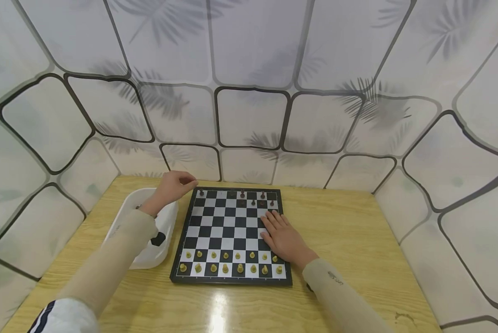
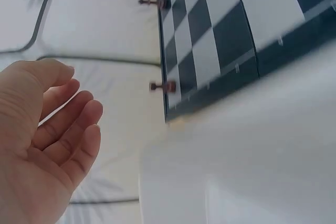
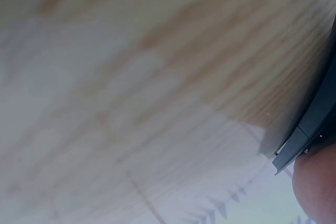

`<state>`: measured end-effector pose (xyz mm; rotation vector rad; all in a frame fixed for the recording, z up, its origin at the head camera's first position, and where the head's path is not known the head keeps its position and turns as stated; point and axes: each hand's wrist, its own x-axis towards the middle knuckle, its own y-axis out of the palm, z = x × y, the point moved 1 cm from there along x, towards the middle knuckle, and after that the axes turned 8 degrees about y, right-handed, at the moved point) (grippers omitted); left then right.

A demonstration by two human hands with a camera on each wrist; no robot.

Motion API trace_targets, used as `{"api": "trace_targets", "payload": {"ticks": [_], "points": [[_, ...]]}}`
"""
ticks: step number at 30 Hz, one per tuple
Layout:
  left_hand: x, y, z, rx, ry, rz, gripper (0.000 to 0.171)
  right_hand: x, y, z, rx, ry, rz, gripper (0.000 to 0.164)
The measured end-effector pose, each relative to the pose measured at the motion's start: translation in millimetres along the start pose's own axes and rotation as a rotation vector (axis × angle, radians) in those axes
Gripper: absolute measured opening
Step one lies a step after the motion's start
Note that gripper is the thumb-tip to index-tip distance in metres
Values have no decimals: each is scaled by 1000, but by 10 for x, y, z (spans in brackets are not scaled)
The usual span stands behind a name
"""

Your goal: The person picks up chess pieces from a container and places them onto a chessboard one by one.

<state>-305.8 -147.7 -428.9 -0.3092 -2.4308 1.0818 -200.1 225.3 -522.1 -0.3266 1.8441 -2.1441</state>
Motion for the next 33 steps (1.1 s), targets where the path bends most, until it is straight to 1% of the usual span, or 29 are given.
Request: {"api": "trace_targets", "payload": {"ticks": [3,9,14,18,21,26,33], "points": [[-92,-110,100,19,-18,-9,24,-1,-6,-3,-13,1,6,63],[-334,-296,280,32,-49,-13,25,12,5,-7,-38,4,26,63],[-533,-417,386,48,-93,-8,26,9,8,-9,-38,14,29,64],[-659,-481,458,75,-112,-3,24,1,1,3,-22,-2,2,63],[-727,-503,512,100,-120,11,24,-4,8,1,-21,-7,-10,62],[-795,-527,589,140,-158,51,25,5,16,-10,-28,-1,4,63],[-837,-549,593,152,-229,141,27,10,14,-18,-27,6,19,63]]}}
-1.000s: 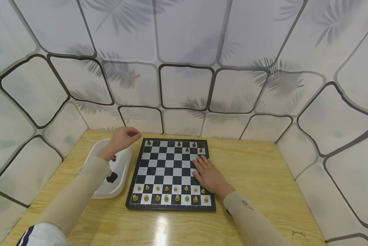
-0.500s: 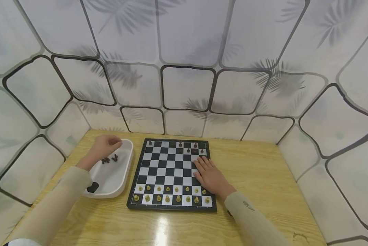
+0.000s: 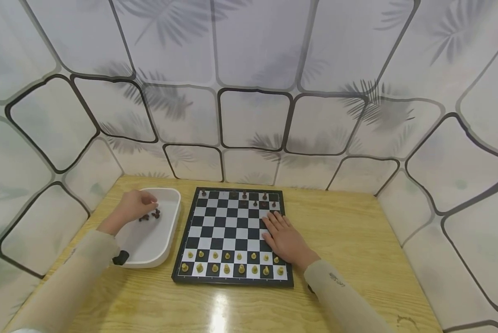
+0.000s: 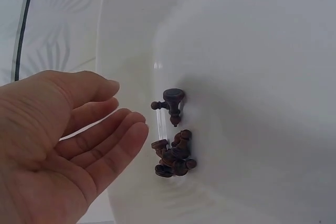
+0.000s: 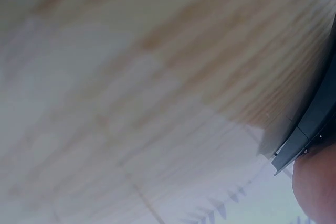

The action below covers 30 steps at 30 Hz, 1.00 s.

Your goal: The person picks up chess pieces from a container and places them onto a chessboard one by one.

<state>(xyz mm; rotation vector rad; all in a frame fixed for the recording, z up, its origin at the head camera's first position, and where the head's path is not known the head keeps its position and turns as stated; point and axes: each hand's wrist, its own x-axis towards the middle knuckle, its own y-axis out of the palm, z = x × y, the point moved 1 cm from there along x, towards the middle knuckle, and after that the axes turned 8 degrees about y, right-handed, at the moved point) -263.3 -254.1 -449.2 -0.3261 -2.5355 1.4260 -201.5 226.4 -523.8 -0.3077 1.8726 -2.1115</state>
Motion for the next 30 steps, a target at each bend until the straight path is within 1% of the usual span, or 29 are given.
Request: {"api": "trace_targets", "payload": {"ticks": [5,11,19,22,27,30], "points": [[17,9,0,-6,-27,37,28,1,6,-6,9,-3,-11,63],[52,41,53,-26,-85,101,23,-2,4,15,15,-7,-24,63],[54,25,76,-34,-112,117,22,19,-4,-3,-6,-4,-9,63],[59,29,90,-43,-111,130,23,13,-1,-5,-5,0,-7,63],[80,79,147,-66,-110,149,20,5,9,-6,1,2,7,63],[96,112,182,-73,-76,137,18,5,11,-4,2,7,9,63]]}}
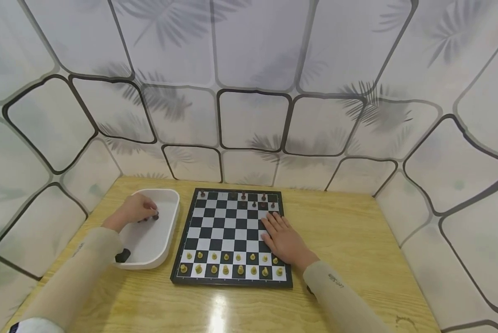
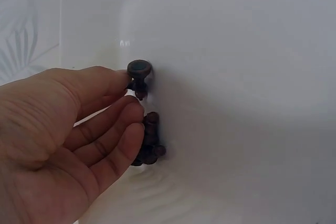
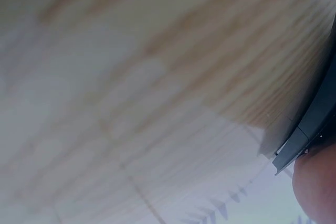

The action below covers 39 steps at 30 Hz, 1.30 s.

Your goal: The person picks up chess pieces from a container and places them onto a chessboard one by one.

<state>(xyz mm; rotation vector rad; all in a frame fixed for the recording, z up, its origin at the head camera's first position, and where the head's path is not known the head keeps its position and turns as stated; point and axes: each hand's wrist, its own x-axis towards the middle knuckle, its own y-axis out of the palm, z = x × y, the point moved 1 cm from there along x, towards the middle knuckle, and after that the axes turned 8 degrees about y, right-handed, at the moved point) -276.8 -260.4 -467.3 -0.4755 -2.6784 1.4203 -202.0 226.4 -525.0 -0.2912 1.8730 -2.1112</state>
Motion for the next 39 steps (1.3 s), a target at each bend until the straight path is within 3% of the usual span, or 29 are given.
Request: {"api": "trace_targets", "payload": {"ticks": [4,23,34,39], "points": [[14,33,22,26,38,-28,16,1,4,4,4,-2,-7,63],[50,88,81,117,74,-68,14,-3,15,-7,15,-18,-29,64],[42,12,18,37,63,-83,23,9,6,-3,22,-17,-22,63],[11,-41,-69,25,90,-125,23,9,18,-14,11,-19,-20,63]]}}
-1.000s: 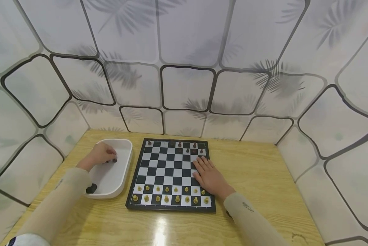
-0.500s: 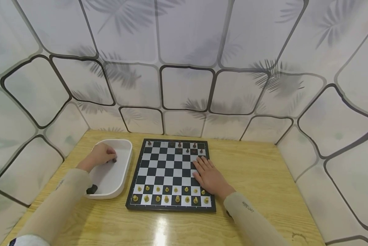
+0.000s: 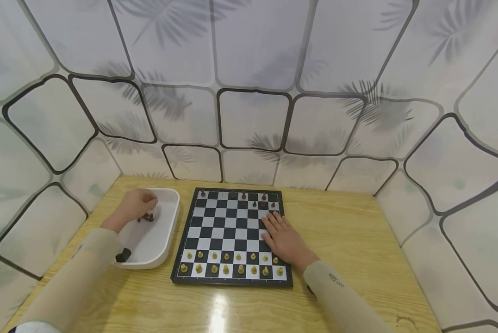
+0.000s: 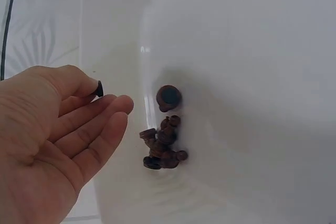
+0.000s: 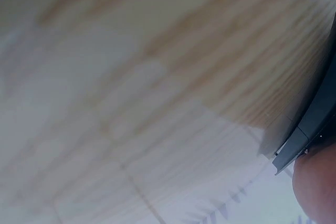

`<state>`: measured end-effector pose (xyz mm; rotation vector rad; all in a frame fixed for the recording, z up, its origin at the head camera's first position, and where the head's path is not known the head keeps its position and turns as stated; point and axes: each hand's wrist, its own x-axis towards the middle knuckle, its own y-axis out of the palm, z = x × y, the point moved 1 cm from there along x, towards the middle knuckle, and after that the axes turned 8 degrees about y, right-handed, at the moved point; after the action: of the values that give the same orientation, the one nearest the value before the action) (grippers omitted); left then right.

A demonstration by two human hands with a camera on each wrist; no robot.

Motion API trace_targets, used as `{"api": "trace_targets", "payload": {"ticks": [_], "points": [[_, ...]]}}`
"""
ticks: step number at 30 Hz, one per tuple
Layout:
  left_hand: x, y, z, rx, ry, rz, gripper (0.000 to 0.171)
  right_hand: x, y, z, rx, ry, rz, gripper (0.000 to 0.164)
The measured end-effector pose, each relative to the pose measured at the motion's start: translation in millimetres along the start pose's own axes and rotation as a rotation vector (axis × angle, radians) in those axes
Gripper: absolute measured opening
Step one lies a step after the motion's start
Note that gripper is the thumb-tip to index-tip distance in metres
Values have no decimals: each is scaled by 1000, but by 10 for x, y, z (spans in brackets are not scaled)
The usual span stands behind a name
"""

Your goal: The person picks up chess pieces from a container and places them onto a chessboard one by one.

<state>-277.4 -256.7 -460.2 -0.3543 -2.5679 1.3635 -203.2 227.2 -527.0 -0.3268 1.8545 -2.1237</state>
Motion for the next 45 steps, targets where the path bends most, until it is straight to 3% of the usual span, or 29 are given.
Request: {"api": "trace_targets", "payload": {"ticks": [6,14,22,28,36,45], "points": [[3,-64,-98,-4,49,-66,24,-1,-6,-4,1,-2,-1,63],[31,-121,-237,-19,43,-90,27,-24,-25,25,13,-1,-16,63],[104,-123,-454,-33,137,-156,23,-23,-25,22,6,0,-17,63],[192,-48,-582,-70,182,-178,18,-25,-20,18,6,2,-17,63],[333,60,-717,-74,165,-164,19,-26,-33,22,2,0,-9,63],[463,181,-923,-81,193,-141,20,-21,-30,24,7,2,-12,64]]}}
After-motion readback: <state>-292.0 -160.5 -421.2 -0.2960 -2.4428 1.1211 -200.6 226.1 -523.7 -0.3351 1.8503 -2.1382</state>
